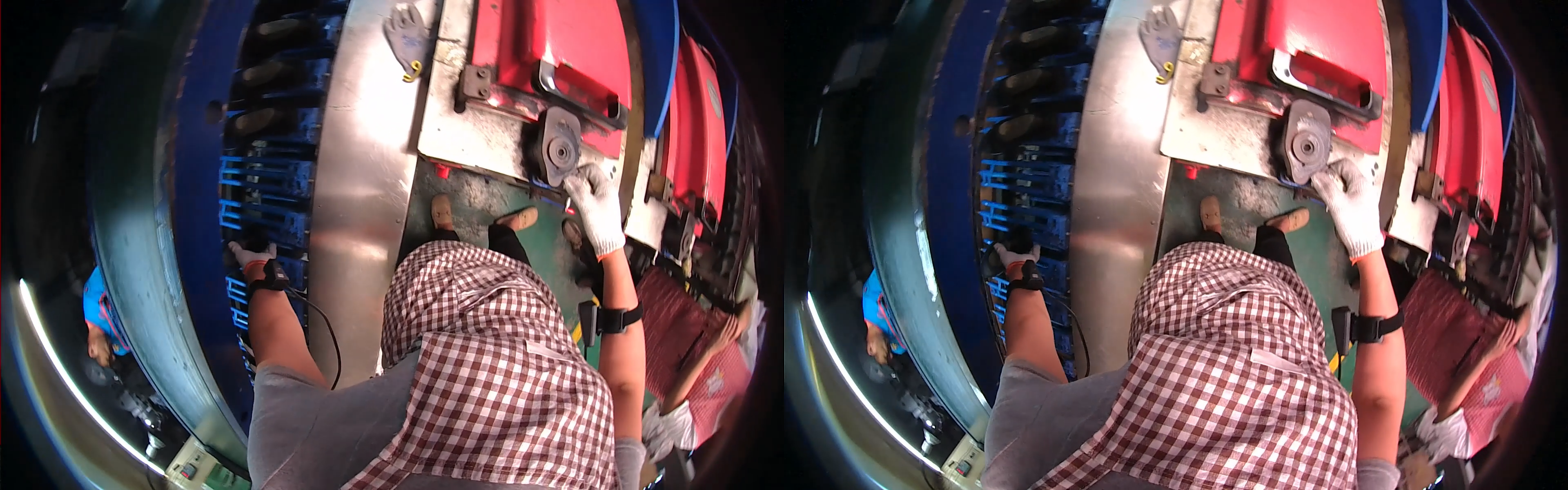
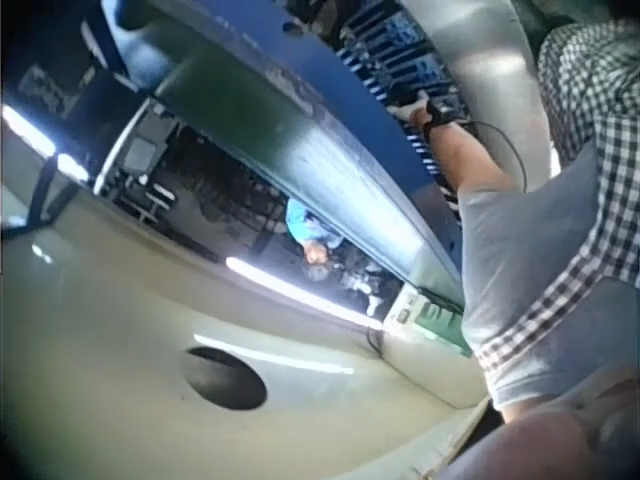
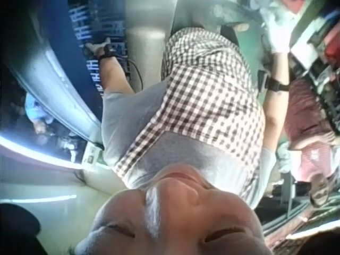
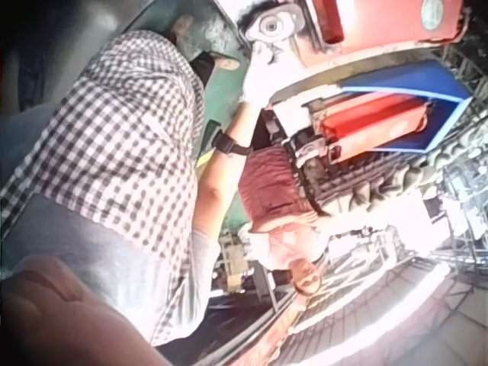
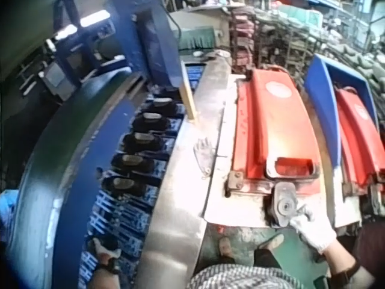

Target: The person is operating a sole-pressing machine to manufacture shoes.

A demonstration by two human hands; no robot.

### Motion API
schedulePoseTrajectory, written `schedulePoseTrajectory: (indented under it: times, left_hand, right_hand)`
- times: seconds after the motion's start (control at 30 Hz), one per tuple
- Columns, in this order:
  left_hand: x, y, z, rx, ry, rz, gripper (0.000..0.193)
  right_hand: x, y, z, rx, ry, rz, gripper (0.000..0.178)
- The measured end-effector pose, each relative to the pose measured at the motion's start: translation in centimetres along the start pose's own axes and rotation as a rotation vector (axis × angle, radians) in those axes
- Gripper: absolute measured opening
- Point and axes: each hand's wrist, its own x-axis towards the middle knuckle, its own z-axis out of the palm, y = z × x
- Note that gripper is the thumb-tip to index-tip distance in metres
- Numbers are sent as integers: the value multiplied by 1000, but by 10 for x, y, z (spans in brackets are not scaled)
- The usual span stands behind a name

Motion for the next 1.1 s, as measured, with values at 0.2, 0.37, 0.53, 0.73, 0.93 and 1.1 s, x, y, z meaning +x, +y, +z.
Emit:
schedulePoseTrajectory:
  times: [0.2,0.37,0.53,0.73,0.93,1.1]
  left_hand:
    - [15,15,7,-90,16,-105,57]
    - [7,21,6,43,129,-106,51]
    - [-58,3,-16,-117,-228,-144,51]
    - [-176,-73,-11,-99,-409,-397,44]
    - [-178,-162,-2,644,-424,-36,52]
    - [-199,-161,41,550,-420,-133,59]
  right_hand:
    - [-1,-7,-2,107,25,104,19]
    - [-3,-14,-3,50,-4,60,17]
    - [-5,-4,-2,93,12,103,18]
    - [-2,6,-2,111,5,61,21]
    - [2,-5,-1,95,-15,30,23]
    - [2,7,2,32,36,-19,27]
